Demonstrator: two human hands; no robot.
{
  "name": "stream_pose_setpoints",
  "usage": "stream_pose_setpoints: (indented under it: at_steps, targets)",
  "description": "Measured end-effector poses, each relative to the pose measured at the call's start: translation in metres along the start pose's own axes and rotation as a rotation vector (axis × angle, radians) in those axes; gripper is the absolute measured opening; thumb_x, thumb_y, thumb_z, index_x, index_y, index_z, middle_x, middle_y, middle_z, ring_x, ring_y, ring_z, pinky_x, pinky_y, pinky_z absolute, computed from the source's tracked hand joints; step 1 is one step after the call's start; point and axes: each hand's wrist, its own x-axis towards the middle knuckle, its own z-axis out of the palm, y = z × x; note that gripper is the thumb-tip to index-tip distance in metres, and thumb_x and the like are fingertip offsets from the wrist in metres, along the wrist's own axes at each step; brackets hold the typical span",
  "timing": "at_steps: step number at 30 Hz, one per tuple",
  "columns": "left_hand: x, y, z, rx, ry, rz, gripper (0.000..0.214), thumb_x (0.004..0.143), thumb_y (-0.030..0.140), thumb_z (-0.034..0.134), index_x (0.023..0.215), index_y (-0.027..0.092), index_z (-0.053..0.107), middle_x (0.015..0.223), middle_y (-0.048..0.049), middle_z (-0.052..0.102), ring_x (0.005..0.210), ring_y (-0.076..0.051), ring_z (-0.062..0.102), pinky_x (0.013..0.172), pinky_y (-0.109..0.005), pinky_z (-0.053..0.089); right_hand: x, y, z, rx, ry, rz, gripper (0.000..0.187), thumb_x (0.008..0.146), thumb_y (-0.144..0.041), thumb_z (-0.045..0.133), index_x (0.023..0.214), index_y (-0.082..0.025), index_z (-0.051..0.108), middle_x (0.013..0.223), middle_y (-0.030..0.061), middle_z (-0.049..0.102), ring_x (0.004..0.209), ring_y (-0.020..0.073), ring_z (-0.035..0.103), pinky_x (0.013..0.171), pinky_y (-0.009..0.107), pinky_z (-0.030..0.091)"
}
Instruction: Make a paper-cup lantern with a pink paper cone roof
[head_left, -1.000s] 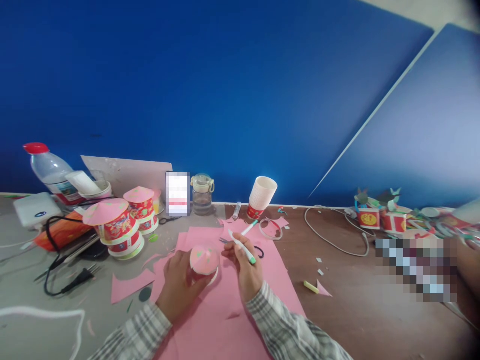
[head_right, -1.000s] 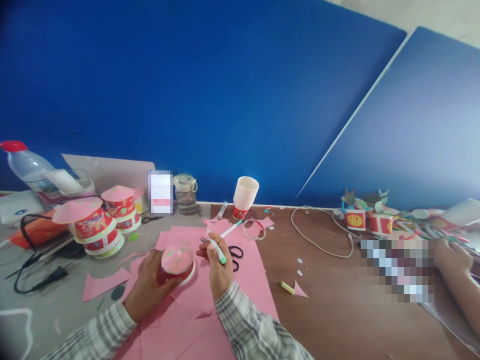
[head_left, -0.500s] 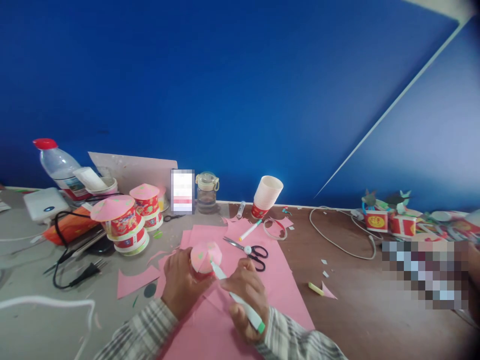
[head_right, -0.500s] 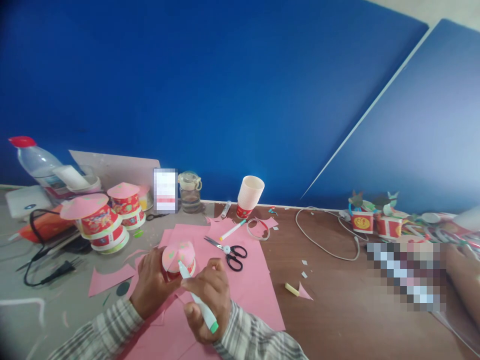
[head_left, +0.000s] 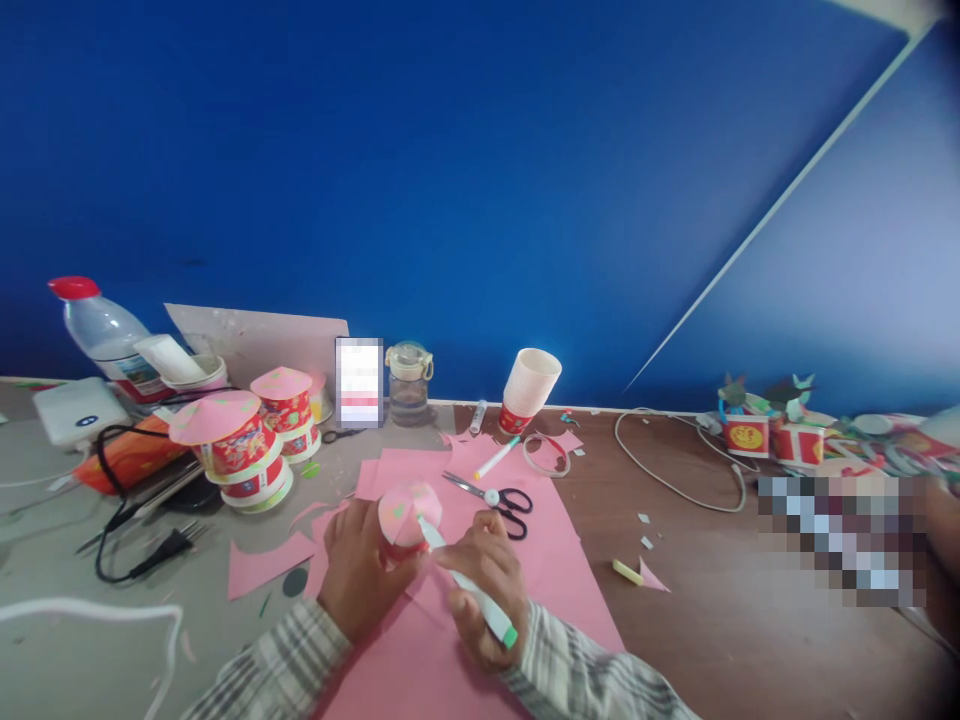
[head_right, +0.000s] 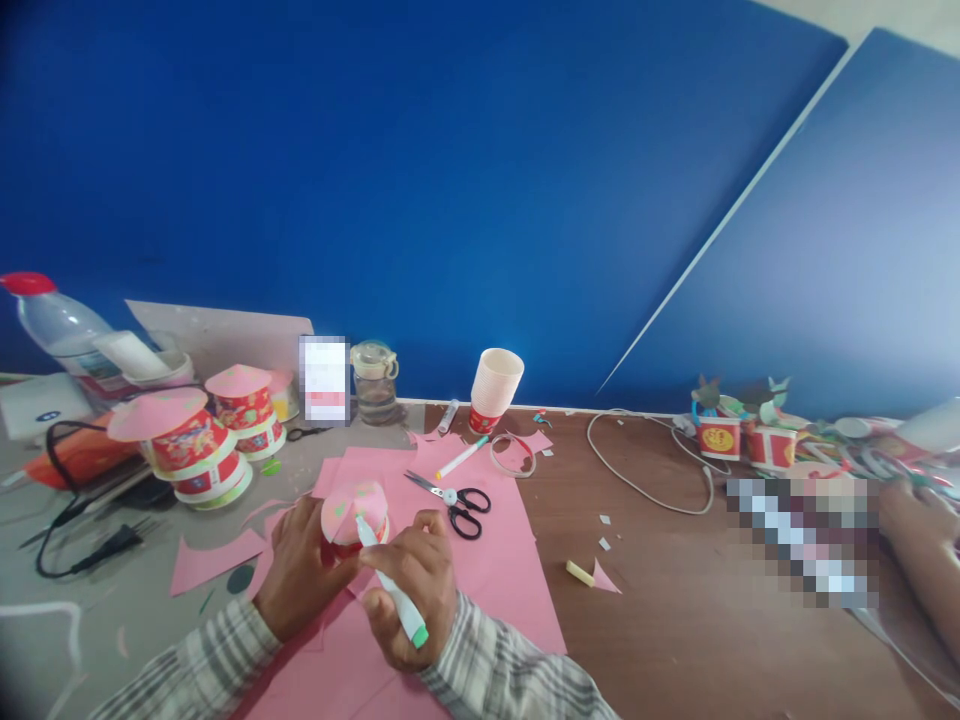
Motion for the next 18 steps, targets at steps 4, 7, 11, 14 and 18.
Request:
stream_pose_setpoints:
  at_steps: [4, 7, 11, 14, 18]
  targets:
    - [0.0002, -0.0009, -0.0001, -0.002, -0.001, 0.017, 0.034, 0.042, 0.037, 0.062, 0.073, 0.028, 0.051, 0.07, 0.0026, 0.051, 0.07, -0.025, 0.052, 0.065, -0.042, 0.042, -0.0054, 0.0038, 0.0032, 0.018, -0.014, 0.004, 0.027, 0.09, -0.034, 0.038, 0.094, -0.019, 0.06, 0.065, -0.0004, 0.064, 0.053, 0.0155, 0.056, 0.067, 0.037, 0.042]
    - [0.0003, -0.0015, 0.0001, -0.006, -0.014, 0.007, 0.035, 0.041, 0.037, 0.064, 0.072, 0.028, 0.051, 0.069, 0.003, 0.05, 0.07, -0.025, 0.052, 0.064, -0.041, 0.042, -0.0047, 0.0038, 0.0027, 0.018, -0.031, 0.019, 0.028, 0.09, -0.034, 0.037, 0.093, -0.019, 0.061, 0.064, -0.0007, 0.064, 0.052, 0.0152, 0.056, 0.066, 0.036, 0.042]
    - [0.0002, -0.0018, 0.0004, -0.01, -0.014, 0.011, 0.039, 0.04, 0.039, 0.065, 0.075, 0.028, 0.051, 0.07, 0.0031, 0.05, 0.071, -0.025, 0.052, 0.066, -0.042, 0.042, -0.0035, 0.0042, 0.0032, 0.011, -0.004, 0.019, 0.031, 0.091, -0.036, 0.036, 0.092, -0.018, 0.061, 0.065, 0.0, 0.064, 0.053, 0.0154, 0.056, 0.067, 0.036, 0.042]
    - [0.0, -0.002, 0.0006, -0.011, -0.023, 0.009, 0.04, 0.04, 0.039, 0.065, 0.075, 0.028, 0.05, 0.071, 0.0032, 0.05, 0.072, -0.025, 0.052, 0.067, -0.042, 0.041, -0.0045, 0.0044, 0.0039, 0.008, -0.005, 0.017, 0.031, 0.091, -0.037, 0.036, 0.091, -0.018, 0.061, 0.063, -0.0006, 0.063, 0.052, 0.0151, 0.055, 0.067, 0.037, 0.042]
    - [-0.0004, -0.0031, 0.0015, -0.006, -0.015, -0.001, 0.035, 0.041, 0.037, 0.065, 0.071, 0.028, 0.049, 0.068, 0.0039, 0.048, 0.07, -0.025, 0.051, 0.065, -0.041, 0.041, -0.0053, 0.0037, 0.0035, -0.003, -0.011, 0.033, 0.028, 0.09, -0.035, 0.037, 0.09, -0.019, 0.06, 0.066, -0.0003, 0.064, 0.054, 0.0156, 0.057, 0.068, 0.037, 0.042]
